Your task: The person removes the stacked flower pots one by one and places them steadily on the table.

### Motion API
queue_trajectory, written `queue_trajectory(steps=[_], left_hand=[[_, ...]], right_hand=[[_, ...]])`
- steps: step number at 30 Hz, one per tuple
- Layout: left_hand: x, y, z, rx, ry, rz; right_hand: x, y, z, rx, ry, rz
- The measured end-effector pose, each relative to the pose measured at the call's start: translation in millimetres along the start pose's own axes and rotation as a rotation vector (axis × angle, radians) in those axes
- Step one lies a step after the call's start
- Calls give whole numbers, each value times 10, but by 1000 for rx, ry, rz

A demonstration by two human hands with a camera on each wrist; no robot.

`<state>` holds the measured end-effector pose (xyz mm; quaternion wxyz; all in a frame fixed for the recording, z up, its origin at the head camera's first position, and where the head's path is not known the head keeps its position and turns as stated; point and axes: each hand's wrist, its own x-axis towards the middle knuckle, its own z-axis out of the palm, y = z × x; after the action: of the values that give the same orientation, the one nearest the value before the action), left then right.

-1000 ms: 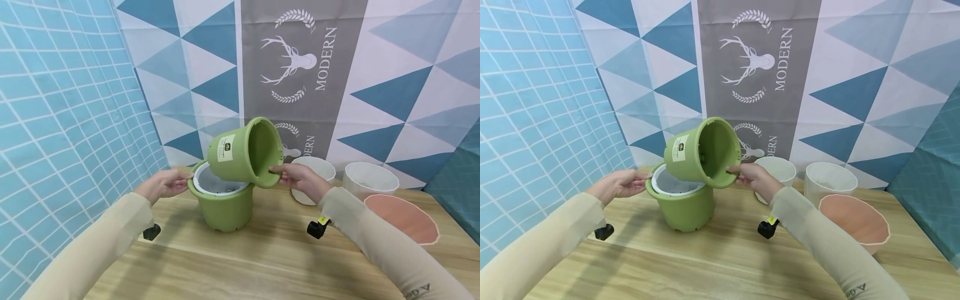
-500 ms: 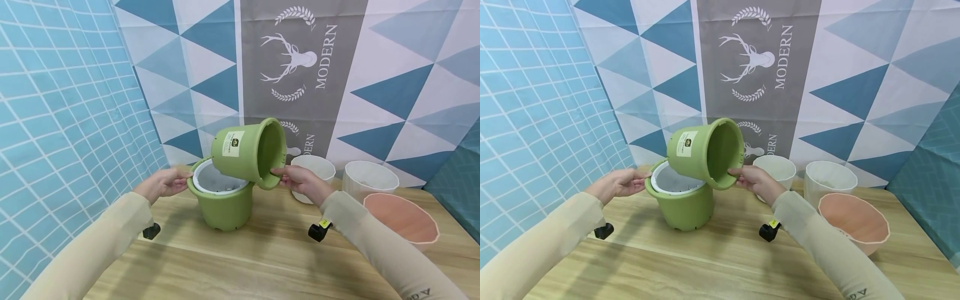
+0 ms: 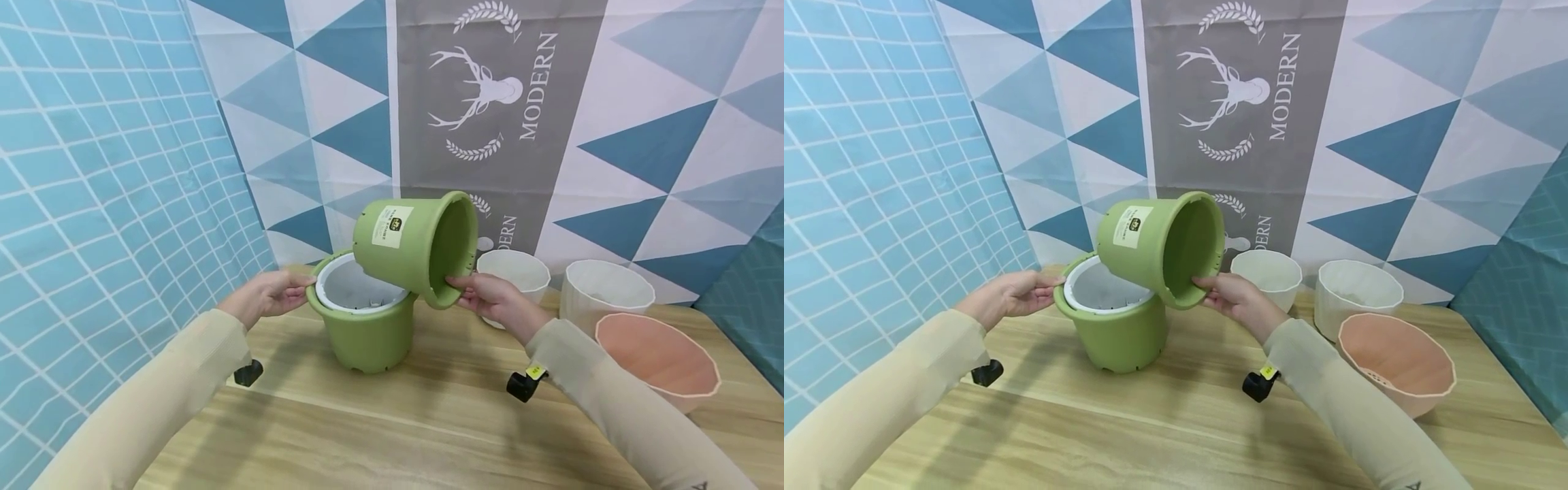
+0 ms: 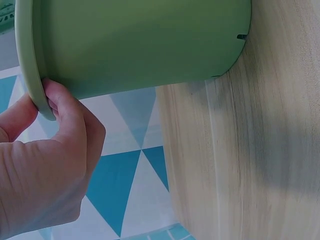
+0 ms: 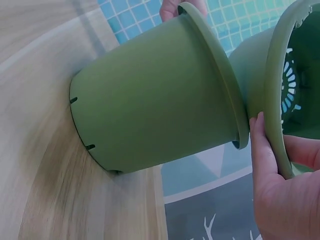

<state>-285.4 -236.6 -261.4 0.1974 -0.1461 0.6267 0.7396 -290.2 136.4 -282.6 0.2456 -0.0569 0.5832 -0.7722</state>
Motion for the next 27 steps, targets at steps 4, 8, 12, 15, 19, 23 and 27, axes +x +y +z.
queue_trajectory(steps=[4, 8, 12, 15, 19, 23, 27], left_hand=[[-4, 7, 2, -18, -10, -8], [-13, 10, -7, -24, -15, -12], [-17, 14, -6, -21, -16, -8], [-8, 12, -3, -8, -18, -7], [-4, 10, -5, -4, -20, -13], [-7, 14, -15, -13, -28, -15], [-7, 12, -20, -20, -28, -17]], right_hand=[[-45, 3, -28, -22, -12, 0], [-88, -5, -48, -37, -22, 1], [-107, -20, -66, -34, -23, 2], [-125, -24, -86, -36, -18, 7], [-157, -10, -121, -52, -27, 14], [-201, 4, -154, -56, -61, 1], [-216, 23, -184, -43, -92, -4]])
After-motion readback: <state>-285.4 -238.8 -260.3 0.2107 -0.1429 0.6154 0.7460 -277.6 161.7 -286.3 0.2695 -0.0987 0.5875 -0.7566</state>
